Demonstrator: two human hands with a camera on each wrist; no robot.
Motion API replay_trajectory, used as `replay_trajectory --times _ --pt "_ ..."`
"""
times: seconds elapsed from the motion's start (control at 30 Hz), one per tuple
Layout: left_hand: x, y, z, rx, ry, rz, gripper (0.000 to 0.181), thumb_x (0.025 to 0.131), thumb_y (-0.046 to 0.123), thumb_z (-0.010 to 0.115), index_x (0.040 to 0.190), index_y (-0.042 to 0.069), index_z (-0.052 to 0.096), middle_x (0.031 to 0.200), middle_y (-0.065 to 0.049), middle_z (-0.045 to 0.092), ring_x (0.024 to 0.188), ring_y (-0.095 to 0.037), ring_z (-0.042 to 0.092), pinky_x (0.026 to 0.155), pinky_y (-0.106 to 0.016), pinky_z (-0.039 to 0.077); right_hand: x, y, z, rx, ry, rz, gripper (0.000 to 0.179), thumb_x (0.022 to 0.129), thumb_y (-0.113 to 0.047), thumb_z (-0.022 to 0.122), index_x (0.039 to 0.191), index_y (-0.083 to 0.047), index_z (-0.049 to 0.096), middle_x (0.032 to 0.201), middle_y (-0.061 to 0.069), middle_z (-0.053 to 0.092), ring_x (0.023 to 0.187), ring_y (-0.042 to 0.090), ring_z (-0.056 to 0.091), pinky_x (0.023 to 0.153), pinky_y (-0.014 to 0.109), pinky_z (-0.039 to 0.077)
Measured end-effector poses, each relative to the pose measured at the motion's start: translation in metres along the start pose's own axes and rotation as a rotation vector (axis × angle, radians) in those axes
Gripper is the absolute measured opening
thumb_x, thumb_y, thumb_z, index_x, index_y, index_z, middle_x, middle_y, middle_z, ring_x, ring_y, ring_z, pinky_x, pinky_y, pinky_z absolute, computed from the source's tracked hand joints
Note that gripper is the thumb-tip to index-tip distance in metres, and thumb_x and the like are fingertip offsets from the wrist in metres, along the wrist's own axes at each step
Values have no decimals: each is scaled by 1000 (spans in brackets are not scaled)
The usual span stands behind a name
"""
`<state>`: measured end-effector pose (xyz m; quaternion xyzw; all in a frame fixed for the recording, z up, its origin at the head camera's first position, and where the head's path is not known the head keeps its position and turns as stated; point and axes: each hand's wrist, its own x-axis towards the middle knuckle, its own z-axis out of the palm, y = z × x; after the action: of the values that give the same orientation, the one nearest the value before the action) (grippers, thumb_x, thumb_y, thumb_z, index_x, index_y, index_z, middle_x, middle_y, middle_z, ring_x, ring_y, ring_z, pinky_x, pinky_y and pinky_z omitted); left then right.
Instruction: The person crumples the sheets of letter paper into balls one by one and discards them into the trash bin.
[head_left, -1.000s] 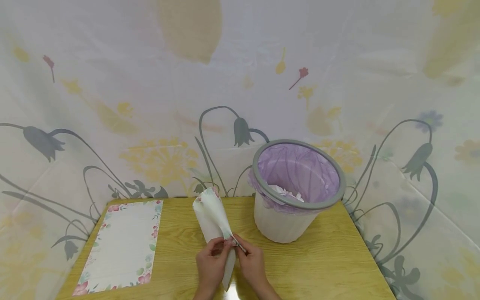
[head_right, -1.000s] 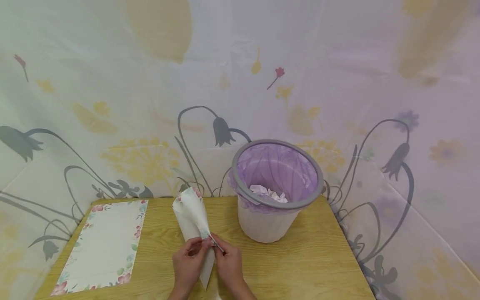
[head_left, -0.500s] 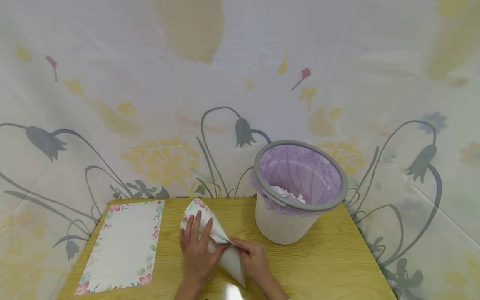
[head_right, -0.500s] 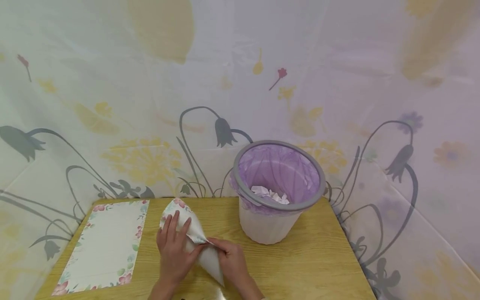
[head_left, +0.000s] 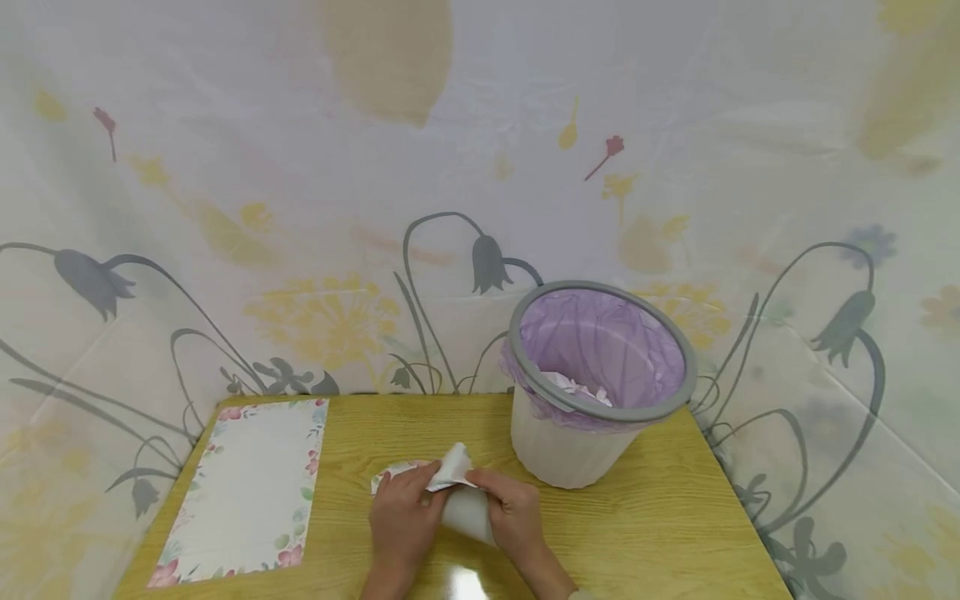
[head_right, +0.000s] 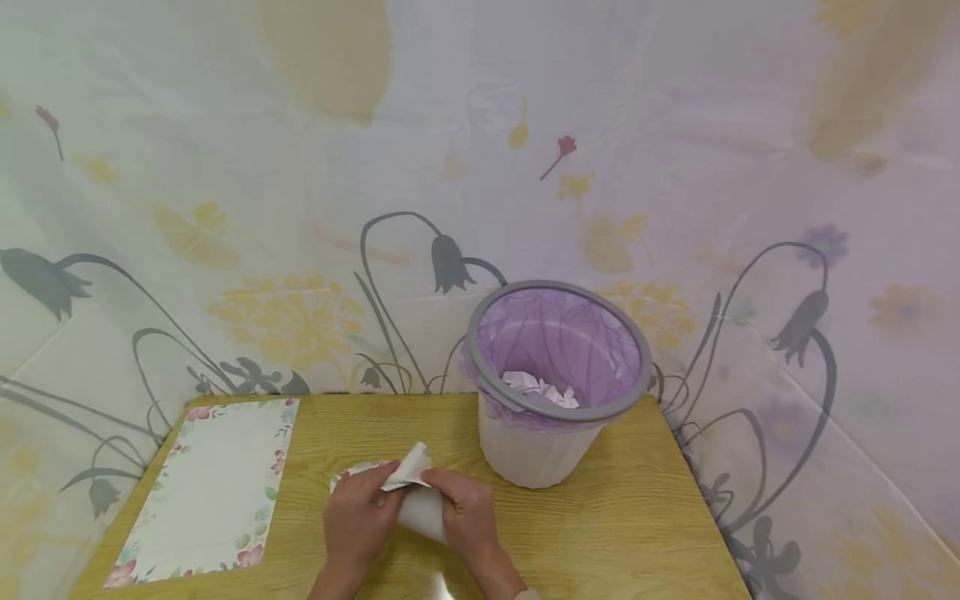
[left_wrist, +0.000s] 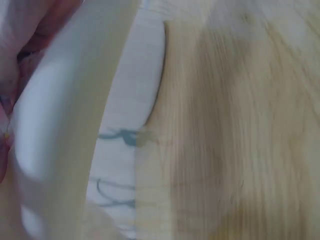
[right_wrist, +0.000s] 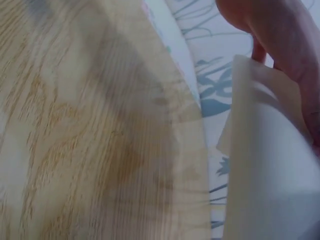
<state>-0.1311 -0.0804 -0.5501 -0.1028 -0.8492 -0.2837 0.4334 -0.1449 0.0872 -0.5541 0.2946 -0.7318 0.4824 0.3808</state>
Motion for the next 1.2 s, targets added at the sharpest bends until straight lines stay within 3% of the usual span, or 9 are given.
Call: replay_trajectory --times 0.13,0.23,0.4,0.6,0.7,0.83,0.97,1.1,1.2 --pt "0 6 1 8 40 -17 20 67 28 86 83 18 81 70 1 72 57 -20 65 53 -41 53 -2 3 2 14 55 -19 37 67 28 67 90 1 78 88 14 75 79 25 74 76 22 57" --pt "0 9 3 -2 64 -32 13 67 22 84 80 21 80 67 3 71 55 -20 62 48 -36 47 -3 5 4 17 96 -55 37 65 29 65 88 3 78 86 15 75 76 26 73 75 23 57" --pt "-1 11 5 -9 68 -49 7 69 18 82 75 18 79 64 2 69 57 -23 60 54 -39 48 -2 7 9 23 147 -126 36 63 29 63 84 4 77 83 16 74 72 27 72 71 26 58" --pt "-2 11 7 -15 76 -83 9 67 20 84 70 16 77 61 2 67 53 -23 60 50 -38 45 1 5 10 7 161 -138 34 63 28 66 83 4 77 83 16 74 72 26 72 71 27 58" --pt "-1 11 7 -72 50 -107 17 65 20 89 78 15 78 68 3 72 54 -19 62 54 -37 46 3 3 8 -14 170 -130 33 61 28 66 81 4 77 82 17 74 71 27 72 72 24 57" --pt "2 14 6 -193 -36 -114 33 67 25 90 95 14 78 78 3 75 59 -12 63 57 -32 47 5 4 4 -49 180 -120 34 57 30 65 78 6 75 79 18 73 69 29 71 73 23 57" --pt "5 19 4 -309 -83 -102 34 71 21 89 103 13 79 86 2 76 65 -8 66 60 -25 51 6 7 0 -51 181 -137 35 58 31 61 79 7 75 79 18 73 69 30 71 74 24 57" --pt "8 20 4 -361 -37 -105 30 70 3 87 98 12 81 87 1 76 68 -8 70 60 -23 53 5 11 0 -15 159 -155 34 63 29 62 83 6 76 83 17 73 72 30 71 74 26 57" --pt "8 18 4 -324 4 -89 31 66 -3 86 93 12 82 82 1 76 67 -10 71 58 -23 55 3 11 0 -34 128 -124 35 68 27 62 88 3 77 88 15 74 76 29 72 76 26 57"
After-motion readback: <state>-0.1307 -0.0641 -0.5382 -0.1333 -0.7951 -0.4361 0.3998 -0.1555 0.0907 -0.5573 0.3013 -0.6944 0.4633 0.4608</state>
